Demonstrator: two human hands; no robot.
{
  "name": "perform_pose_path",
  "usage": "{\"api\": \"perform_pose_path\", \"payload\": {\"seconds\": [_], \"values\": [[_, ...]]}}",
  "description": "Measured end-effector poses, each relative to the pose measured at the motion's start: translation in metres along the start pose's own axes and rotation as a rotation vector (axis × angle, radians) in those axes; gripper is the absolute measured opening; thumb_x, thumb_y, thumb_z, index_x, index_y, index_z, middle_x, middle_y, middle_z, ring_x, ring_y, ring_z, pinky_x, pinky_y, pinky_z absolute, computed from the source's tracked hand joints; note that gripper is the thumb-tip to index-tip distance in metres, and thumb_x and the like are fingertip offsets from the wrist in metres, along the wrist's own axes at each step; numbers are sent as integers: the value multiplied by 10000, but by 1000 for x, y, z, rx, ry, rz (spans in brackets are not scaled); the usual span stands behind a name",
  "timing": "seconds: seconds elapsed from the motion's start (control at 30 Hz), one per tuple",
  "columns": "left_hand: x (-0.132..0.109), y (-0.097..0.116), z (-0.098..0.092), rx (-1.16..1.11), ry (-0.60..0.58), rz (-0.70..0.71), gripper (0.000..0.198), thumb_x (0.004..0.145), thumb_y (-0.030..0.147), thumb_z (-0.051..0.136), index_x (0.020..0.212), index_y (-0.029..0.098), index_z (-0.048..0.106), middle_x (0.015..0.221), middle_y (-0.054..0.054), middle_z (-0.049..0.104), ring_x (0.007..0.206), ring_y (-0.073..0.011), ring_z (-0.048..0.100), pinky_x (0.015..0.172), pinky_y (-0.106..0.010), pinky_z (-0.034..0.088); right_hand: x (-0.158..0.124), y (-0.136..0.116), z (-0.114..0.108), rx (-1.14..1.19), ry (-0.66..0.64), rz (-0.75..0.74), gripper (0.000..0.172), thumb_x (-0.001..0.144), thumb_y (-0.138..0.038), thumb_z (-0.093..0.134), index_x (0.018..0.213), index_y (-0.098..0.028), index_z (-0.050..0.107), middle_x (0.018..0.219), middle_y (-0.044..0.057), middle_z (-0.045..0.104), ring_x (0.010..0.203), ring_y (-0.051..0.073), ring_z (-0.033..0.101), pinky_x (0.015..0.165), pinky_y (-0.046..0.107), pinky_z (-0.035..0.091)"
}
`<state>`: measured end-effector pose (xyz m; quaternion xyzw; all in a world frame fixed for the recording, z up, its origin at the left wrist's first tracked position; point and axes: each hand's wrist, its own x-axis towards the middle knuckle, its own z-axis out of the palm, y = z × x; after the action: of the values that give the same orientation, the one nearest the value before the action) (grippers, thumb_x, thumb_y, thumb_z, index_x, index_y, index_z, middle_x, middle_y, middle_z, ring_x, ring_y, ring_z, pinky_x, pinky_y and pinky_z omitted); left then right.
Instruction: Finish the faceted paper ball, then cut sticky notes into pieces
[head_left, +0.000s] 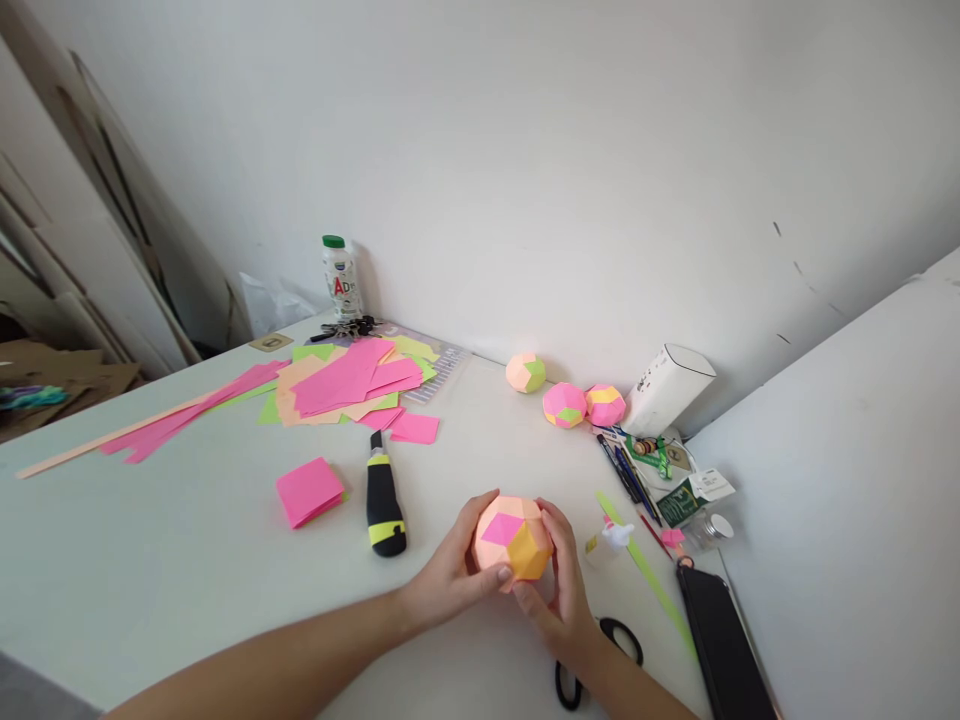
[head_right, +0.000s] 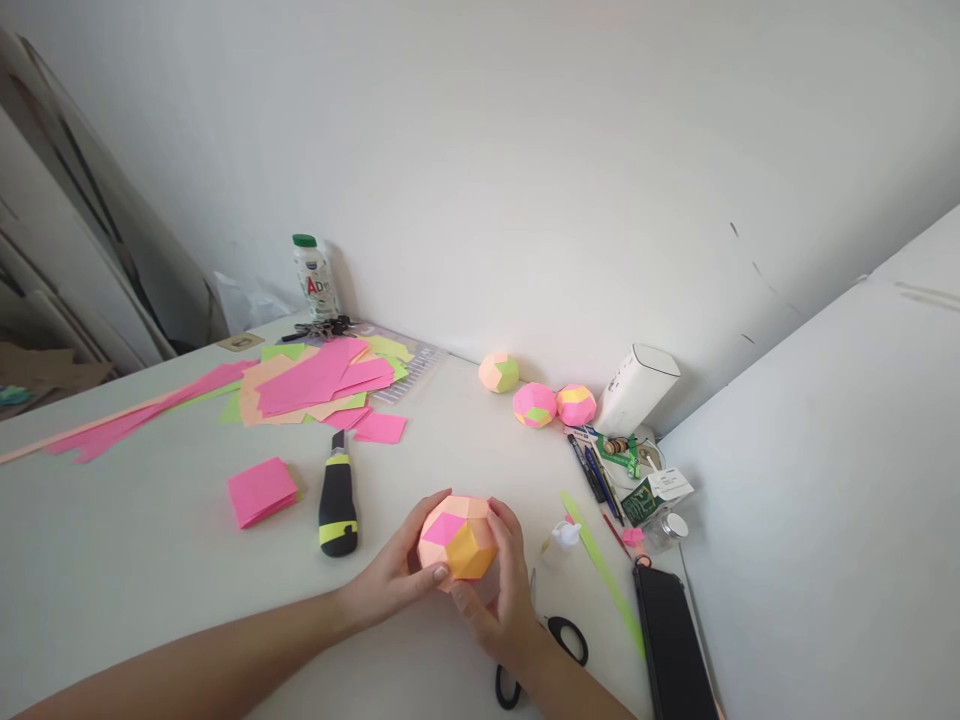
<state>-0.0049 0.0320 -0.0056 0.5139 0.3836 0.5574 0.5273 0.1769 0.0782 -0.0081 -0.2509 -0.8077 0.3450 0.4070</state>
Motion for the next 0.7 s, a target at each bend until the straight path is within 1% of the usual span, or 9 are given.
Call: {"api": "perform_pose_path", "payload": {"seconds": [0.1, 0.37, 0.7], "values": [[1, 2, 0, 1, -11, 3, 816, 799, 565, 655, 1416, 247, 223, 1320, -133, 424, 1152, -292, 522, 944, -443, 490, 1, -3, 0, -52, 2, -43, 626, 915, -369, 540, 1458, -287, 239, 1493, 117, 266, 1373, 314, 300, 1091, 517, 349], [0, 0, -4, 131, 40, -27, 811, 792, 585, 639, 1415, 217, 271, 1382, -162, 389, 1238, -340, 452, 1004, -481, 441, 3, -7, -2, -61, -35, -17, 622, 903, -357, 550, 1454, -305, 268, 1491, 108, 270, 1374, 331, 292, 1096, 540, 329], [-1, -4, -5, 215, 85, -26, 790, 797, 564, 640, 1412, 196, 308, 1384, -166, 421, 1246, -343, 451, 1021, -488, 421, 3, -5, -1, -72, -27, -35, 572, 919, -341, 530, 1443, -329, 301, 1486, 92, 282, 1366, 319, 319, 1080, 527, 361]]}}
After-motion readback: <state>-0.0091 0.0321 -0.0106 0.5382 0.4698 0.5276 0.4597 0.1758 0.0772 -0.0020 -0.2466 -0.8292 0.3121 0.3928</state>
